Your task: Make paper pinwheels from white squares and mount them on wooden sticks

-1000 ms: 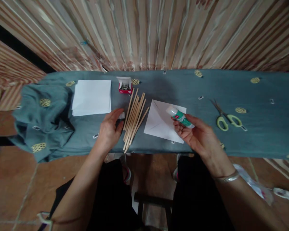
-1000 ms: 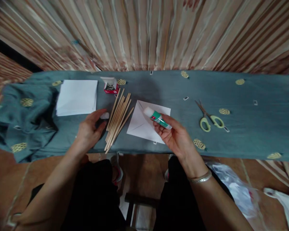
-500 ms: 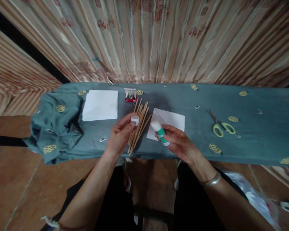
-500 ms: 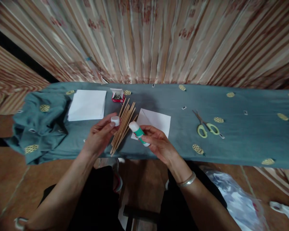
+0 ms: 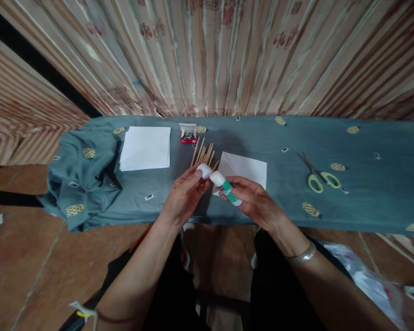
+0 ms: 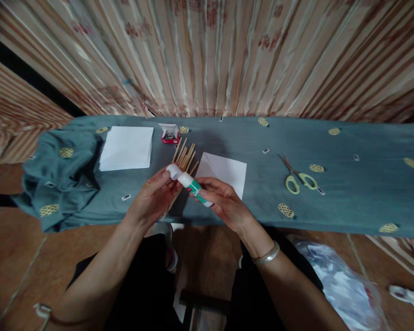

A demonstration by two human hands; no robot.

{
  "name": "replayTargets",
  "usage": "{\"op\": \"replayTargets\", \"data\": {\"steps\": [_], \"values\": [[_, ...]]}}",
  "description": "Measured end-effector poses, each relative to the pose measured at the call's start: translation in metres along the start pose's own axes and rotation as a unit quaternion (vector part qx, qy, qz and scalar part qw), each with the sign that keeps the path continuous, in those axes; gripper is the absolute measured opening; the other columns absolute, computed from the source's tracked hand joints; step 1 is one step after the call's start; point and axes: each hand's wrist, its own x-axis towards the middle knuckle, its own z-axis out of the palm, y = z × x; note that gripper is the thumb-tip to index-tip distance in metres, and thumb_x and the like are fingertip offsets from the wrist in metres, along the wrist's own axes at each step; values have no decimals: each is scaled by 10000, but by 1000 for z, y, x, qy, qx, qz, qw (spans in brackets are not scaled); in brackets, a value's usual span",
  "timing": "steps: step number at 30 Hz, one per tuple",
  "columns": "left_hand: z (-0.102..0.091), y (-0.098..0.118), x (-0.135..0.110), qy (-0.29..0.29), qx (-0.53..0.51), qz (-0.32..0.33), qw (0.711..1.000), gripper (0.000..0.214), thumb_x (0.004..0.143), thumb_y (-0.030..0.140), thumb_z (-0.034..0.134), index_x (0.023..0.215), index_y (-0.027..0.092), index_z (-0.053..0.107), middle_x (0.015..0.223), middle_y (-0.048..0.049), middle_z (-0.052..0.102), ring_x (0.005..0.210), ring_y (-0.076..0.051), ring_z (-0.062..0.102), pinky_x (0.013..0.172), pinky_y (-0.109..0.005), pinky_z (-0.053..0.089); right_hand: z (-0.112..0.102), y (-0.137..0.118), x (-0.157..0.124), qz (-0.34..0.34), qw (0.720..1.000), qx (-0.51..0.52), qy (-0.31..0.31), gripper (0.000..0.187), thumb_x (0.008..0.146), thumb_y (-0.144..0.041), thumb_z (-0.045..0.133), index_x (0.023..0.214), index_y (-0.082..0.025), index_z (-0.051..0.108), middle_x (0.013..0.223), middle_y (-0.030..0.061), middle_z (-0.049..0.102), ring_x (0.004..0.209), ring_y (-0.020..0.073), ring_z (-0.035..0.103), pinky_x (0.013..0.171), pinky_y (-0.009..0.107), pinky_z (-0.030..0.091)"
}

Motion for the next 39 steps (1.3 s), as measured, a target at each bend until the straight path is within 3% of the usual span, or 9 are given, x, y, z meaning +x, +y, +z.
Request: {"op": "replayTargets", "data": {"steps": [19,27,32,35,37,39], "values": [[0,-3,-4,-16,88,76,993,282,614,218,832,885,209,756,821,4,710,755,-106,619,761,-217,474,2,5,5,-17,999,-33,11,268,680,-283,799,929,-219,724,906,11,748,846,134,677,855,288,509],[-4,-13,-6,-34,115,78,990,461,618,163,828,1052,272,719,871,17,712,782,-109,630,739,-212,489,10,16,8,-28,1000,-13,6,275,683,-282,798,935,-213,710,909,8,744,839,119,674,835,258,513],[-12,5,-5,-1,126,85,988,431,559,197,854,970,238,731,774,21,688,697,-103,611,683,-219,489,3,11,4,-65,992,-104,18,312,722,-313,767,1013,-233,689,1021,35,734,968,165,671,919,336,511],[-29,28,2,52,190,116,974,400,550,217,839,935,218,730,812,13,689,691,-108,601,643,-223,474,-21,-2,-2,-169,951,-237,101,235,755,-307,735,977,-244,698,1018,34,723,970,182,663,950,375,499],[-44,40,9,91,256,147,951,407,534,227,832,927,205,728,779,21,679,658,-101,574,634,-225,457,-42,-14,-9,-227,891,-352,177,205,785,-288,702,988,-265,708,1021,33,715,956,196,653,977,406,477],[-59,46,18,116,351,150,917,473,512,247,835,966,184,720,739,28,663,635,-104,556,646,-241,453,-60,-25,-19,-237,837,-454,194,249,806,-262,671,1052,-287,702,1091,42,704,1025,232,635,1029,461,433]]}}
